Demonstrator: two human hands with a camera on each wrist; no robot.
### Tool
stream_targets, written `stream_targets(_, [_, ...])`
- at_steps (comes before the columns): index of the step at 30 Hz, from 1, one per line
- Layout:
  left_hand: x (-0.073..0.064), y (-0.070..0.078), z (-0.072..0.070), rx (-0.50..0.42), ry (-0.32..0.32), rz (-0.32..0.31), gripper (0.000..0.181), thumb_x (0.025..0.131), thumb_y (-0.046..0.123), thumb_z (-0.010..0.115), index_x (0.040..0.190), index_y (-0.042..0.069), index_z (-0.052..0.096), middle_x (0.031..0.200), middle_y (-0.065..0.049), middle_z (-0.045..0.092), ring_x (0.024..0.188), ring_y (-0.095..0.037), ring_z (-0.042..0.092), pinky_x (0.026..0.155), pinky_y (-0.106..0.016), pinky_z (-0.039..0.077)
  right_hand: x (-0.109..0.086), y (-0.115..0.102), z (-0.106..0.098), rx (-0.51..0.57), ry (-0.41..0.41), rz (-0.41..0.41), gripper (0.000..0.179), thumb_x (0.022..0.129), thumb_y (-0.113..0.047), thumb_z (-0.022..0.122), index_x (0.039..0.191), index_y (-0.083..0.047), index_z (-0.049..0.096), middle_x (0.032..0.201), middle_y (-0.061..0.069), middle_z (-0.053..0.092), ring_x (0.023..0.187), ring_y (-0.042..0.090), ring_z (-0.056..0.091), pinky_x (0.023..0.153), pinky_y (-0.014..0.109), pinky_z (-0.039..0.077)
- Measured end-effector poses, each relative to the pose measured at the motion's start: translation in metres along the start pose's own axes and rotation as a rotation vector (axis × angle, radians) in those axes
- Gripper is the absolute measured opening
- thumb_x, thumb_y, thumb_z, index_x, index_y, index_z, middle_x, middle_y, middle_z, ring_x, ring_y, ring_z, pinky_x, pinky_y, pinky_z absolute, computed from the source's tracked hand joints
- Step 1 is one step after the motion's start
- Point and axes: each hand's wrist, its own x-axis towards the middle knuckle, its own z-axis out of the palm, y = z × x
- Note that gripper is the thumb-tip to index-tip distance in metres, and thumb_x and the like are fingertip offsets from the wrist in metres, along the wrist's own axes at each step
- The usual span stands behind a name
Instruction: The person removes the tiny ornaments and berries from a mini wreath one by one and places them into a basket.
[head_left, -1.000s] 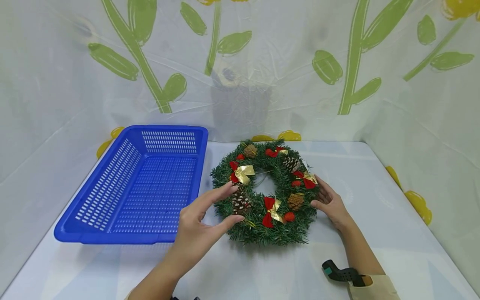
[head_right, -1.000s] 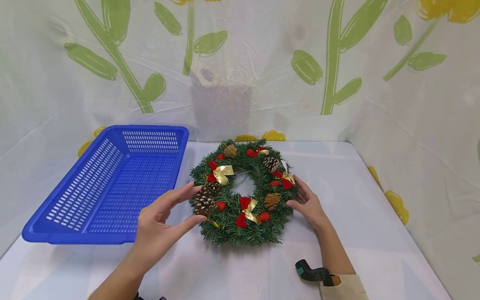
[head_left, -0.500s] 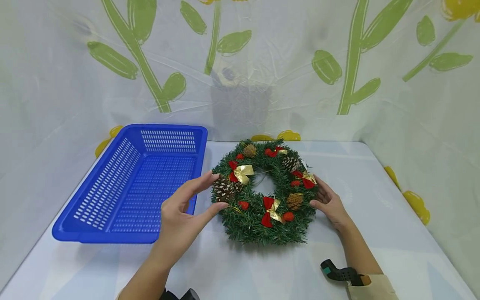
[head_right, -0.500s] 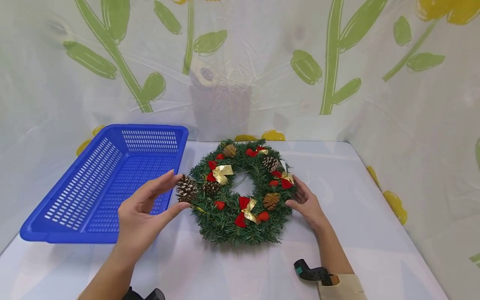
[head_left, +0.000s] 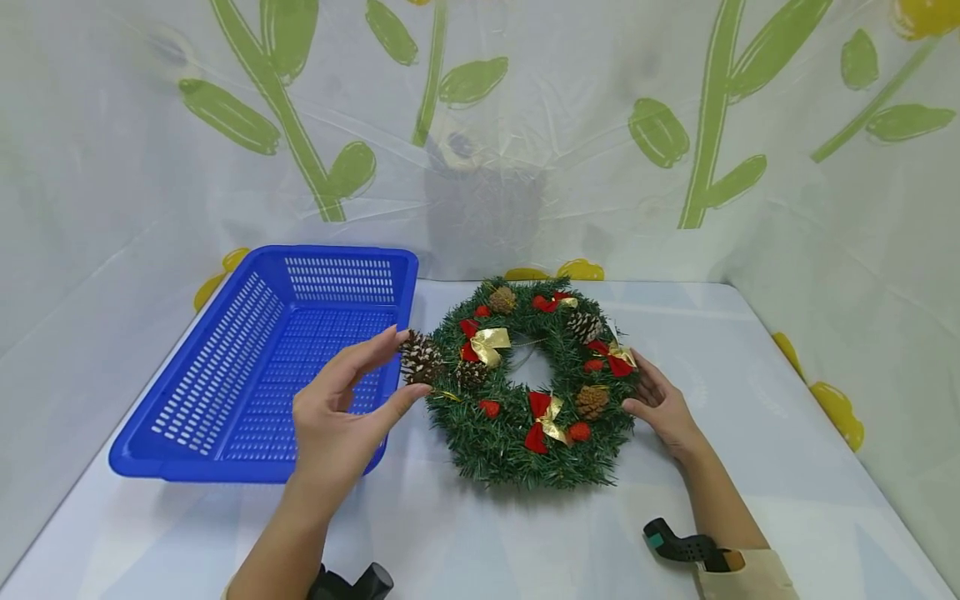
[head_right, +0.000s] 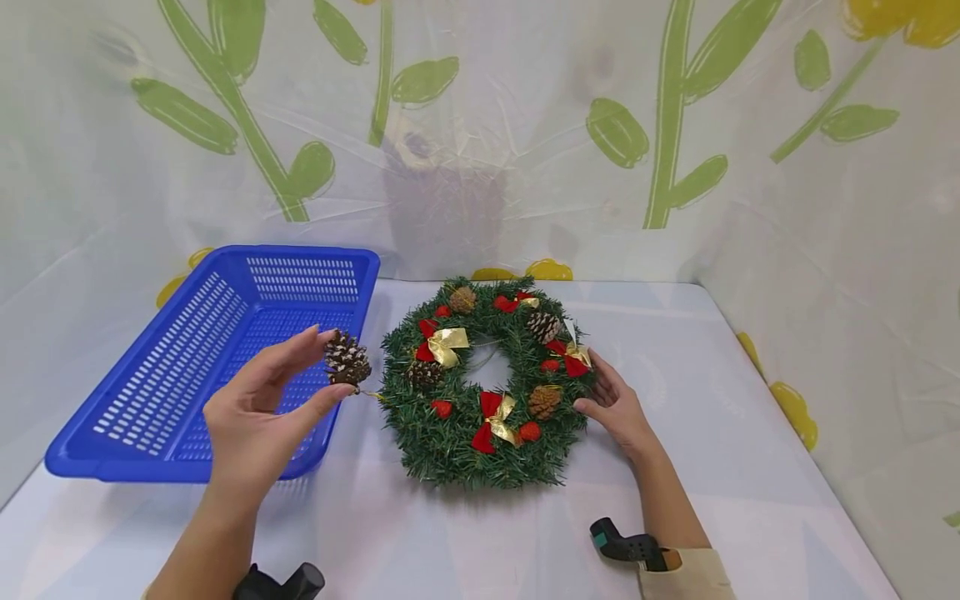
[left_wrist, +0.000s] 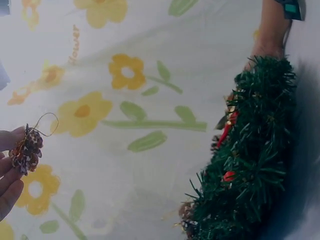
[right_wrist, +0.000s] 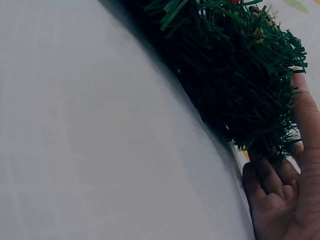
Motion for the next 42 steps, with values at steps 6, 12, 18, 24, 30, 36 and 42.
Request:
stream_targets(6, [0.001, -0.001, -0.004, 0.030, 0.013, -0.020, 0.053, 0.069, -0.004, 0.080, 0.118, -0.009, 0.061, 0.115, -0.002, 0.067, 0.107, -0.015, 0.063, 0.093, -0.026, 0.049, 0.000, 0.000, 0.000, 0.004, 0.001, -0.002, 0.076, 0.090, -0.006, 0.064, 0.152, -0.013, 0.021, 0.155, 0.023, 0.013, 0.140, 0.012, 0.029, 0.096, 0.004, 0.032])
stream_targets(12, [0.005, -0.007, -0.011, 0.101, 0.048, -0.056, 0.053, 0.067, -0.008, 0.080, 0.117, -0.007, 0.063, 0.113, 0.005, 0.068, 0.104, -0.012, 0.064, 0.091, -0.023, 0.049, 0.000, 0.000, -0.001, -0.004, -0.002, -0.007, 0.076, 0.090, -0.005, 0.063, 0.152, -0.014, 0.021, 0.155, 0.023, 0.013, 0.141, 0.017, 0.027, 0.096, 0.004, 0.032])
stream_targets(18, [0.006, -0.011, -0.016, 0.165, 0.068, -0.100, 0.059, 0.063, -0.018, 0.078, 0.118, -0.004, 0.063, 0.112, -0.003, 0.069, 0.103, -0.008, 0.064, 0.090, -0.019, 0.049, 0.001, 0.001, -0.002, -0.006, -0.003, 0.002, 0.075, 0.090, -0.006, 0.063, 0.152, -0.014, 0.021, 0.155, 0.023, 0.013, 0.142, 0.030, 0.021, 0.096, 0.004, 0.032])
stream_targets(24, [0.007, -0.012, -0.019, 0.181, 0.078, -0.146, 0.060, 0.065, -0.016, 0.077, 0.121, 0.000, 0.063, 0.111, -0.004, 0.069, 0.103, -0.007, 0.063, 0.091, -0.017, 0.047, 0.002, 0.001, -0.002, -0.004, -0.010, 0.002, 0.075, 0.090, -0.006, 0.063, 0.152, -0.013, 0.021, 0.155, 0.024, 0.013, 0.142, 0.027, 0.023, 0.096, 0.004, 0.032])
stream_targets(30, [0.009, -0.012, -0.019, 0.193, 0.080, -0.157, 0.060, 0.066, -0.015, 0.077, 0.122, 0.001, 0.063, 0.111, -0.004, 0.069, 0.104, -0.007, 0.063, 0.091, -0.017, 0.047, 0.001, 0.000, -0.003, -0.013, -0.007, -0.002, 0.075, 0.091, -0.008, 0.063, 0.152, -0.015, 0.021, 0.155, 0.023, 0.015, 0.140, 0.013, 0.028, 0.097, 0.004, 0.032])
stream_targets(36, [0.012, -0.014, -0.026, 0.236, 0.054, -0.128, 0.061, 0.064, -0.017, 0.077, 0.121, 0.000, 0.063, 0.109, -0.013, 0.068, 0.103, -0.005, 0.063, 0.090, -0.015, 0.047, -0.002, 0.001, -0.002, -0.003, 0.000, 0.000, 0.075, 0.091, -0.007, 0.063, 0.152, -0.015, 0.021, 0.155, 0.022, 0.014, 0.133, -0.003, 0.031, 0.097, 0.004, 0.032])
stream_targets(42, [0.013, -0.013, -0.035, 0.310, 0.015, -0.150, 0.060, 0.065, -0.013, 0.079, 0.121, 0.002, 0.063, 0.110, -0.017, 0.068, 0.104, -0.002, 0.062, 0.090, -0.015, 0.047, 0.000, 0.002, 0.000, 0.010, -0.001, -0.008, 0.075, 0.090, -0.006, 0.063, 0.152, -0.014, 0.021, 0.156, 0.021, 0.013, 0.139, 0.008, 0.028, 0.097, 0.005, 0.032])
